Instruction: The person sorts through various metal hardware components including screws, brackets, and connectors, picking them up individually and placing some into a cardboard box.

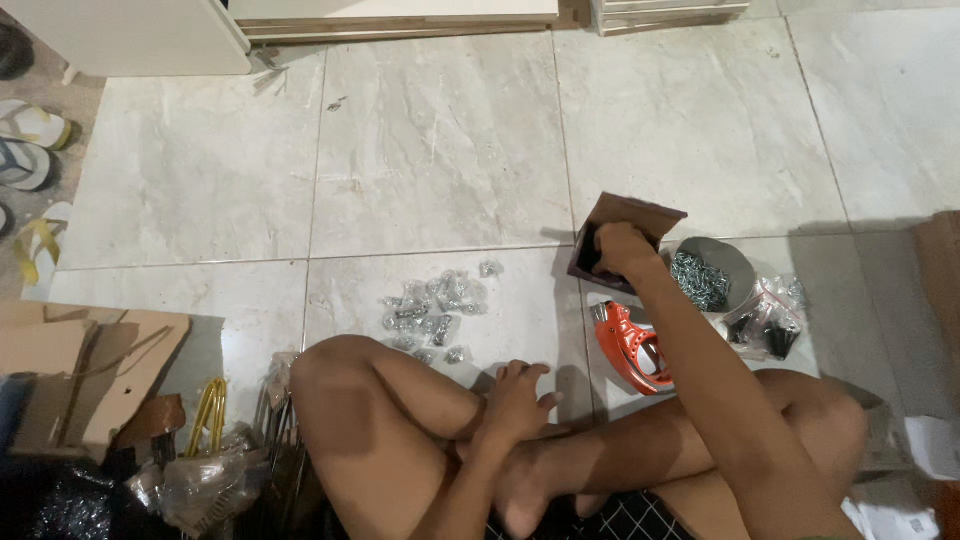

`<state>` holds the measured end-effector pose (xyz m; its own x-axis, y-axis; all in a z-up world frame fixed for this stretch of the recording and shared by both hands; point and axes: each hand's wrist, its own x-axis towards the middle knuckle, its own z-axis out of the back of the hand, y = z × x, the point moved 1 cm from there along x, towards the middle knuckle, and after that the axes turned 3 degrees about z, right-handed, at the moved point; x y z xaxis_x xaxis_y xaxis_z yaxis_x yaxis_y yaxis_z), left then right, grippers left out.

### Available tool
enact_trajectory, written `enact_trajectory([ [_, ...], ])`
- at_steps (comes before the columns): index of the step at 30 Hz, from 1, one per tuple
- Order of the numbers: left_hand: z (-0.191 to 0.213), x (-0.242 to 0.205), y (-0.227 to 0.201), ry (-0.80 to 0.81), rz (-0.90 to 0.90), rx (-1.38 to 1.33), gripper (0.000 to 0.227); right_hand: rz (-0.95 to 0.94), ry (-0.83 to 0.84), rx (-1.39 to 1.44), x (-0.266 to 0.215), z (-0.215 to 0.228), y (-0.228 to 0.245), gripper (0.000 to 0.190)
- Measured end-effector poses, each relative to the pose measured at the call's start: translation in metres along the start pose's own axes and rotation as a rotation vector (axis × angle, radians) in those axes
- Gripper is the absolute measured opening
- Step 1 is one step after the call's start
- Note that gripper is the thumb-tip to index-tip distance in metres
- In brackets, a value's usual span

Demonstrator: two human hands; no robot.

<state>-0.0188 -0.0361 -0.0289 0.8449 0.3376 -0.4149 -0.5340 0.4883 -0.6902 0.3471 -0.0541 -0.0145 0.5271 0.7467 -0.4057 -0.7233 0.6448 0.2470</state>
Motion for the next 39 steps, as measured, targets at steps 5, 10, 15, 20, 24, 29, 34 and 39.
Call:
enact_trajectory([
  [5, -0.011, 0.013, 0.001, -0.107, -0.007, -0.485, 0.047, -0.024, 0.133, -0.023, -0.012, 0.023, 0.010, 0.046],
  [10, -0.041, 0.065, 0.045, -0.225, 0.007, -0.433, 0.040, 0.000, 0.019, -0.008, -0.007, 0.003, -0.020, 0.043],
  [15, -0.012, 0.054, 0.025, -0.257, 0.043, -0.492, 0.034, -0.014, -0.026, -0.035, 0.009, -0.018, -0.047, 0.042],
  [20, -0.007, 0.052, 0.020, -0.158, 0.084, -0.505, 0.039, 0.016, -0.260, 0.213, -0.009, -0.007, -0.070, 0.027],
  [24, -0.003, 0.053, 0.009, -0.169, 0.117, -0.602, 0.037, -0.062, -0.436, 0.398, -0.087, 0.016, -0.014, 0.034],
  [29, 0.003, 0.042, -0.024, 0.094, 0.343, -1.828, 0.059, -0.089, -0.526, 0.940, -0.133, -0.108, 0.010, 0.020],
  [34, -0.052, 0.070, 0.015, -0.053, 0.428, -1.814, 0.066, -0.103, -0.288, 0.716, -0.194, -0.115, 0.133, 0.033],
  [39, -0.039, 0.074, 0.024, -0.284, 0.399, -1.804, 0.049, -0.005, -0.190, 0.569, -0.181, -0.102, 0.129, 0.039],
])
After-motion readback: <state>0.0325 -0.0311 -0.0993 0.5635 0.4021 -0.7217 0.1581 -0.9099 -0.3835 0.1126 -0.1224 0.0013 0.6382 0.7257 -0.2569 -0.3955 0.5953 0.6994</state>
